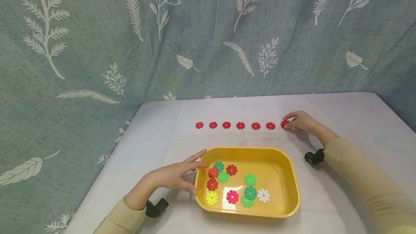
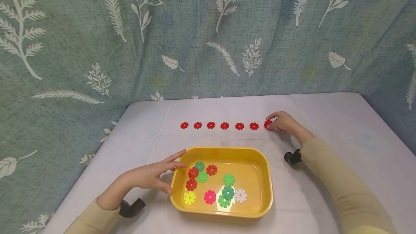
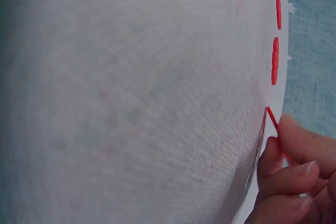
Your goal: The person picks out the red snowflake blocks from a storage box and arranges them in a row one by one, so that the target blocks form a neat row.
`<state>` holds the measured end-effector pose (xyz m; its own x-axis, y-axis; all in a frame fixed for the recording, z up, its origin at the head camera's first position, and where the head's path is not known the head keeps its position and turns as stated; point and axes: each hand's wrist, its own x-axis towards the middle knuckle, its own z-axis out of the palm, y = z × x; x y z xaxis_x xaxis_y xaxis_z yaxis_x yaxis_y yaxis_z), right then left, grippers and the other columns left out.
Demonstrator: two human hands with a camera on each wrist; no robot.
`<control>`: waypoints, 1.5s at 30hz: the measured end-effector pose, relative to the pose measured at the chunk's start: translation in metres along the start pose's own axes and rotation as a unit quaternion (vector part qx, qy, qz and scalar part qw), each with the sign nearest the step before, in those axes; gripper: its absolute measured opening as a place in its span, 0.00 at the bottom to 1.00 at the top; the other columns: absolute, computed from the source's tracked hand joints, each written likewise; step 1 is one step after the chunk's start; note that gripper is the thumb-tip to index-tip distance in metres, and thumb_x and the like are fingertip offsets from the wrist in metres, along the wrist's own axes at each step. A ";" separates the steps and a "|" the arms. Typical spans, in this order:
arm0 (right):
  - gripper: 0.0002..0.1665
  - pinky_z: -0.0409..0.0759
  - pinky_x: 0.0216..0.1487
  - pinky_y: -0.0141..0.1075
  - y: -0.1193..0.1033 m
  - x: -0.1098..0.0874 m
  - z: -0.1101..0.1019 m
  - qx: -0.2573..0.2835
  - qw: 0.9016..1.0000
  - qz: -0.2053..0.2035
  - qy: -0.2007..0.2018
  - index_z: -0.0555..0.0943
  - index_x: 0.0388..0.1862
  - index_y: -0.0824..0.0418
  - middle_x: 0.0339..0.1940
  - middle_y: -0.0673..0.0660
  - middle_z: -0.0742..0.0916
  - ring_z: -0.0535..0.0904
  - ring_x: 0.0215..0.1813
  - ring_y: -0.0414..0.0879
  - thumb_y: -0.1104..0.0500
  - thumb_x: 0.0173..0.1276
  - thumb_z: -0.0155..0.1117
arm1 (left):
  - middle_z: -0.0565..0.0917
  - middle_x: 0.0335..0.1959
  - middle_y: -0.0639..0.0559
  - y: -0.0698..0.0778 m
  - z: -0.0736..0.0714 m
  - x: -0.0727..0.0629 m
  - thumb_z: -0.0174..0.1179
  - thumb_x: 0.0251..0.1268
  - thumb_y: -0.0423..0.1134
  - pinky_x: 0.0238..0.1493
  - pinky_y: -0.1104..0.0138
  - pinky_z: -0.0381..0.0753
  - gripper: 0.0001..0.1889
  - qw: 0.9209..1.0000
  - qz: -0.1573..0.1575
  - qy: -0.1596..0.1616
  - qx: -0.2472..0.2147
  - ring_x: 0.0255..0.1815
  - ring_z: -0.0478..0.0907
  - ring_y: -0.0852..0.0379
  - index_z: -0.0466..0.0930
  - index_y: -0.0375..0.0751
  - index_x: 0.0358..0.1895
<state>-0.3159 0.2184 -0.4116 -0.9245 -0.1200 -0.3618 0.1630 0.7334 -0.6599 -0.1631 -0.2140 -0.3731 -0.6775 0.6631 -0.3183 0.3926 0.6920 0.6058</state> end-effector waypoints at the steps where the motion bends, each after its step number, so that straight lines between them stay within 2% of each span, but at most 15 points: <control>1: 0.27 0.73 0.35 0.29 0.001 0.001 0.000 -0.011 1.000 0.000 -0.001 0.70 0.59 0.65 0.53 0.67 0.74 0.69 0.34 0.49 0.58 0.62 0.62 | 0.39 0.75 0.55 0.000 0.000 0.000 0.67 0.44 0.55 0.63 0.48 0.63 0.40 1.000 0.000 0.000 0.001 0.72 0.50 0.47 0.64 0.48 0.65; 9: 0.22 0.79 0.43 0.38 0.001 0.004 0.003 -0.071 0.997 -0.008 0.010 0.73 0.53 0.67 0.49 0.67 0.76 0.71 0.40 0.54 0.61 0.61 0.63 | 0.39 0.75 0.55 0.000 0.000 0.000 0.67 0.44 0.55 0.63 0.48 0.63 0.40 1.000 0.001 -0.001 0.001 0.72 0.50 0.48 0.64 0.48 0.65; 14: 0.20 0.78 0.41 0.37 -0.001 0.003 0.005 -0.095 0.995 -0.008 0.013 0.75 0.51 0.67 0.46 0.67 0.76 0.71 0.39 0.53 0.61 0.61 0.63 | 0.39 0.75 0.55 0.000 -0.001 0.000 0.67 0.44 0.55 0.62 0.49 0.63 0.40 1.000 -0.001 -0.002 0.002 0.72 0.51 0.48 0.64 0.48 0.65; 21: 0.23 0.77 0.37 0.33 0.000 0.002 0.003 -0.090 0.996 -0.002 0.008 0.73 0.54 0.67 0.48 0.67 0.76 0.71 0.37 0.52 0.58 0.61 0.62 | 0.39 0.75 0.55 0.001 -0.001 0.001 0.67 0.44 0.54 0.63 0.49 0.63 0.40 1.000 -0.004 -0.003 -0.002 0.72 0.50 0.48 0.64 0.48 0.65; 26: 0.26 0.79 0.35 0.33 -0.005 -0.004 -0.005 -0.074 0.997 -0.001 0.011 0.68 0.58 0.68 0.46 0.67 0.77 0.72 0.33 0.50 0.54 0.66 0.56 | 0.39 0.75 0.55 0.001 -0.001 0.001 0.67 0.45 0.53 0.62 0.48 0.63 0.40 1.000 -0.004 -0.005 -0.004 0.72 0.50 0.47 0.64 0.48 0.65; 30: 0.25 0.78 0.33 0.35 -0.011 -0.012 -0.015 -0.068 0.997 -0.033 0.027 0.68 0.58 0.69 0.43 0.68 0.78 0.72 0.29 0.50 0.54 0.68 0.52 | 0.39 0.75 0.55 0.001 0.000 0.001 0.67 0.45 0.53 0.62 0.48 0.63 0.40 1.000 -0.004 -0.003 -0.001 0.72 0.50 0.47 0.65 0.48 0.65; 34: 0.26 0.79 0.36 0.38 -0.021 -0.024 -0.023 -0.048 0.996 -0.059 0.035 0.68 0.59 0.67 0.47 0.70 0.79 0.73 0.32 0.53 0.53 0.69 0.51 | 0.40 0.75 0.55 0.000 0.000 0.001 0.67 0.44 0.54 0.62 0.48 0.63 0.40 1.000 -0.003 0.000 0.002 0.72 0.51 0.47 0.65 0.48 0.65; 38: 0.26 0.77 0.33 0.36 -0.038 -0.043 -0.026 -0.040 0.993 -0.098 0.045 0.68 0.60 0.66 0.46 0.69 0.80 0.73 0.31 0.53 0.51 0.69 0.52 | 0.40 0.75 0.55 0.000 0.000 0.001 0.67 0.44 0.54 0.62 0.48 0.63 0.40 1.000 -0.002 0.001 0.000 0.72 0.50 0.47 0.65 0.48 0.65; 45: 0.24 0.79 0.32 0.34 -0.072 -0.083 -0.019 -0.062 0.983 -0.163 0.057 0.71 0.57 0.62 0.41 0.62 0.83 0.74 0.28 0.47 0.50 0.67 0.56 | 0.40 0.75 0.54 0.000 0.001 0.001 0.67 0.44 0.54 0.62 0.47 0.63 0.40 1.000 -0.002 0.001 -0.001 0.72 0.50 0.47 0.65 0.48 0.64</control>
<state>-0.2571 0.1880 -0.3210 -0.9547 -0.2907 -0.0637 -0.1841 0.7449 -0.6413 -0.1633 -0.2133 -0.3740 -0.6798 0.6600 -0.3198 0.3885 0.6940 0.6062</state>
